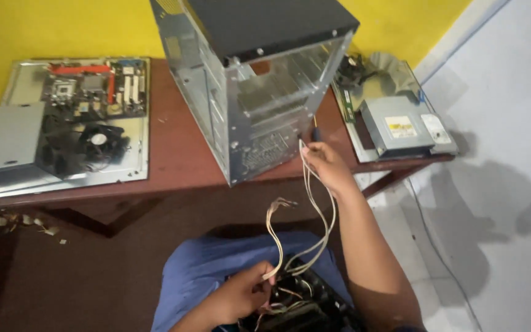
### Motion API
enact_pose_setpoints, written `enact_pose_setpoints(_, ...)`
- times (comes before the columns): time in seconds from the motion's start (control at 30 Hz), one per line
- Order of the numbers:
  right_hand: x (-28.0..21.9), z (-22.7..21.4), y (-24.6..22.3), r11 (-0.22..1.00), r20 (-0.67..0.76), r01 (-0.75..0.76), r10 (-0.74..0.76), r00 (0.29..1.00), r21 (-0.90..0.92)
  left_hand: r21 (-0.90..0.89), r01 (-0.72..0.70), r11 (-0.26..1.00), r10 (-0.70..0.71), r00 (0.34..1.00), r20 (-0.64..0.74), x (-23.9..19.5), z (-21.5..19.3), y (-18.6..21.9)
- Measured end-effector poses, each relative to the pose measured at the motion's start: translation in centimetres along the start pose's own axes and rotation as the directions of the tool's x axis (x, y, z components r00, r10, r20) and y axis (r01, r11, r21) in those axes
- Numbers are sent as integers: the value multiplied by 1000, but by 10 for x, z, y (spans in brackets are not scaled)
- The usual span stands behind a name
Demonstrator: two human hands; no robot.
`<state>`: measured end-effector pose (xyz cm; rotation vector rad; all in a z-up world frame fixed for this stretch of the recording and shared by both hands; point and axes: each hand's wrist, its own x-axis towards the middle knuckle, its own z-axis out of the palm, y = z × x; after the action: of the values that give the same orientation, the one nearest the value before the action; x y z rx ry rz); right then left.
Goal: The person uses a screwdriver to fasten screws into the back of a computer case. They then place a fan onto a motherboard and insert a front panel with wires into the case.
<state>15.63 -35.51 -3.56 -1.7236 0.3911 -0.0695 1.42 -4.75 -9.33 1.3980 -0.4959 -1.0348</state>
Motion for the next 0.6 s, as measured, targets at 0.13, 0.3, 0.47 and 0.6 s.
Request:
enact_pose_setpoints(0.13,-19,-11,10,948,-27,87,-100,995,-306,54,126,991,-125,992,-23,-5,3,22)
enact_pose_setpoints(0.3,-46,-20,16,752,18,156,-188,982,-640,2,119,993,-119,993,-8,-7,2,26)
enact_pose_setpoints(0.47,-49,-4,36,647,12,376,-493,870,-663,61,94,994,-94,996,2,-3,4,25)
enact_pose_setpoints(0.6,-53,8,46,772,-16,246,-314,949,-586,-5,132,991,-132,991,4,-5,5,32)
